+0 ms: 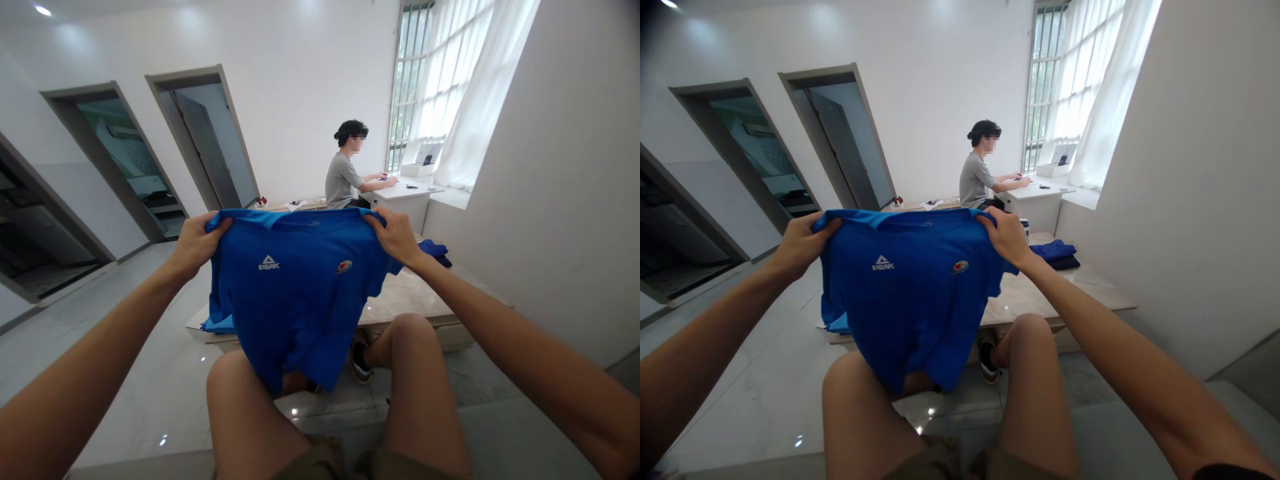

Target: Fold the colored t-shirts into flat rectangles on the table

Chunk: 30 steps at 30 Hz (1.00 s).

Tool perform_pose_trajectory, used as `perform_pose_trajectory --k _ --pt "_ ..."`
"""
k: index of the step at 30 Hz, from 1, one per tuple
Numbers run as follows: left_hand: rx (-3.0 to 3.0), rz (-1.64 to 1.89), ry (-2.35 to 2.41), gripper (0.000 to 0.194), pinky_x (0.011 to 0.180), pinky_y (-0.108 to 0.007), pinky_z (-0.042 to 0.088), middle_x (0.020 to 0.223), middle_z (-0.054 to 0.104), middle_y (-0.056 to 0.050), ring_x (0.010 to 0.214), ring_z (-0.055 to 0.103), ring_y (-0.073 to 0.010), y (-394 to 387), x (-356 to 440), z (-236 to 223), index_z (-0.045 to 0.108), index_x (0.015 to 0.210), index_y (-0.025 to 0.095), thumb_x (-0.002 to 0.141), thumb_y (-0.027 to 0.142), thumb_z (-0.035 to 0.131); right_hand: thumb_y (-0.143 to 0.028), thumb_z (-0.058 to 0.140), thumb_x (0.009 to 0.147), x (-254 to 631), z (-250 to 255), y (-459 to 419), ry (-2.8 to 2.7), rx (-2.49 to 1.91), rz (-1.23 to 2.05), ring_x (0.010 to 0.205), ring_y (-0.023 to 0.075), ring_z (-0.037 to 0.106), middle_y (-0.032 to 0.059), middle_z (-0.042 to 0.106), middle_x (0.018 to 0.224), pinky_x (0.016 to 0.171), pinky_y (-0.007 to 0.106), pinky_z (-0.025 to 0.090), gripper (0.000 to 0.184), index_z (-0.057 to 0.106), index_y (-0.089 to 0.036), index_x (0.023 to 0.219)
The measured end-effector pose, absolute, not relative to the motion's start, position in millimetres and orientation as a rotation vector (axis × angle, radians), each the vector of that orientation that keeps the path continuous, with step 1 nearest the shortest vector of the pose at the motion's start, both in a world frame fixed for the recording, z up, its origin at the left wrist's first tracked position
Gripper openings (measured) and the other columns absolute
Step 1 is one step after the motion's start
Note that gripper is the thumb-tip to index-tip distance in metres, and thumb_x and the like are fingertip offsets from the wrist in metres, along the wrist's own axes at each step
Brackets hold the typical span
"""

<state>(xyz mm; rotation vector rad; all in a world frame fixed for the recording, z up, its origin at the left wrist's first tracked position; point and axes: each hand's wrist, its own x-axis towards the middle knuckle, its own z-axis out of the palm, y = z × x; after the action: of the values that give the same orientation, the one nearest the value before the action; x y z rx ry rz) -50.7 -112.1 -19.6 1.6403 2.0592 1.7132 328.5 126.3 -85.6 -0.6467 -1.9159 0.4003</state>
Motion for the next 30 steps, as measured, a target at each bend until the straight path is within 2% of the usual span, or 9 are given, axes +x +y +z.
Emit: perform_pose_trajectory --k 4,7,9,12,14,18,21,24,30 --pt "1.753 1.591 2.218 0.04 0.079 -0.035 0.055 0.088 0.077 -0.007 0.088 0.067 -0.0293 -117 -67 -25 0.081 0.09 0.024 0.081 0.063 0.079 -0.076 0.065 0.097 348 -66 134 -2.208 -0.587 0.303 0.067 0.022 0.059 0.0019 0.064 0.064 0.07 0.036 0.045 0.06 0.069 -0.024 0.067" --pt "1.838 1.542 2.303 0.038 0.085 -0.037 0.055 0.092 0.079 -0.009 0.092 0.07 -0.0323 -122 -73 -25 0.081 0.089 0.026 0.083 0.062 0.073 -0.081 0.078 0.085 366 -44 144 -2.339 -0.53 0.34 0.067 0.0218 0.058 0.0027 0.068 0.068 0.065 0.037 0.044 0.059 0.075 -0.024 0.072" --pt "1.913 1.476 2.41 0.039 0.087 -0.038 0.054 0.092 0.079 -0.009 0.092 0.071 -0.0325 -125 -76 -23 0.081 0.091 0.025 0.088 0.062 0.067 -0.077 0.084 0.08 377 -32 153 -2.45 -0.527 0.286 0.068 0.0225 0.059 0.0033 0.071 0.069 0.065 0.037 0.045 0.053 0.078 -0.025 0.073" --pt "2.013 1.25 2.549 0.043 0.082 -0.038 0.051 0.089 0.079 -0.01 0.085 0.07 -0.0316 -127 -79 -23 0.08 0.093 0.024 0.091 0.061 0.059 -0.061 0.082 0.084 390 -26 169 -2.5 -0.602 0.085 0.072 0.0245 0.063 0.0049 0.074 0.072 0.072 0.039 0.049 0.037 0.08 -0.026 0.071" --pt "2.04 1.129 2.612 0.045 0.077 -0.037 0.047 0.085 0.077 -0.011 0.081 0.069 -0.0319 -126 -82 -26 0.081 0.093 0.024 0.091 0.063 0.057 -0.047 0.075 0.087 395 -29 180 -2.402 -0.664 -0.013 0.079 0.0271 0.067 0.0076 0.078 0.081 0.08 0.041 0.052 0.026 0.086 -0.025 0.079" --pt "2.018 1.077 2.655 0.049 0.073 -0.037 0.044 0.082 0.076 -0.013 0.081 0.069 -0.0343 -120 -87 -34 0.081 0.093 0.026 0.092 0.067 0.056 -0.032 0.067 0.086 401 -42 196 -2.177 -0.785 -0.097 0.093 0.034 0.072 0.0138 0.082 0.095 0.092 0.048 0.055 0.027 0.091 -0.02 0.093" --pt "1.984 1.127 2.659 0.05 0.076 -0.039 0.044 0.086 0.077 -0.015 0.083 0.07 -0.0368 -113 -86 -38 0.081 0.095 0.025 0.093 0.069 0.056 -0.028 0.067 0.083 402 -48 203 -2.087 -0.858 -0.098 0.099 0.037 0.074 0.0159 0.083 0.101 0.097 0.051 0.055 0.029 0.09 -0.018 0.097" --pt "1.947 1.154 2.696 0.047 0.077 -0.039 0.045 0.087 0.077 -0.015 0.085 0.07 -0.0371 -107 -81 -39 0.081 0.099 0.024 0.095 0.063 0.055 -0.027 0.065 0.085 402 -50 205 -1.991 -0.895 -0.06 0.101 0.0376 0.075 0.0147 0.084 0.103 0.099 0.052 0.056 0.029 0.09 -0.02 0.099" --pt "1.841 1.323 2.592 0.029 0.077 -0.034 0.044 0.072 0.067 -0.005 0.08 0.065 -0.028 -101 -65 -36 0.073 0.089 0.024 0.095 0.047 0.056 -0.038 0.064 0.094 404 -52 204 -1.84 -0.933 0.066 0.095 0.0363 0.073 0.0141 0.083 0.098 0.096 0.053 0.058 0.03 0.087 -0.021 0.104"
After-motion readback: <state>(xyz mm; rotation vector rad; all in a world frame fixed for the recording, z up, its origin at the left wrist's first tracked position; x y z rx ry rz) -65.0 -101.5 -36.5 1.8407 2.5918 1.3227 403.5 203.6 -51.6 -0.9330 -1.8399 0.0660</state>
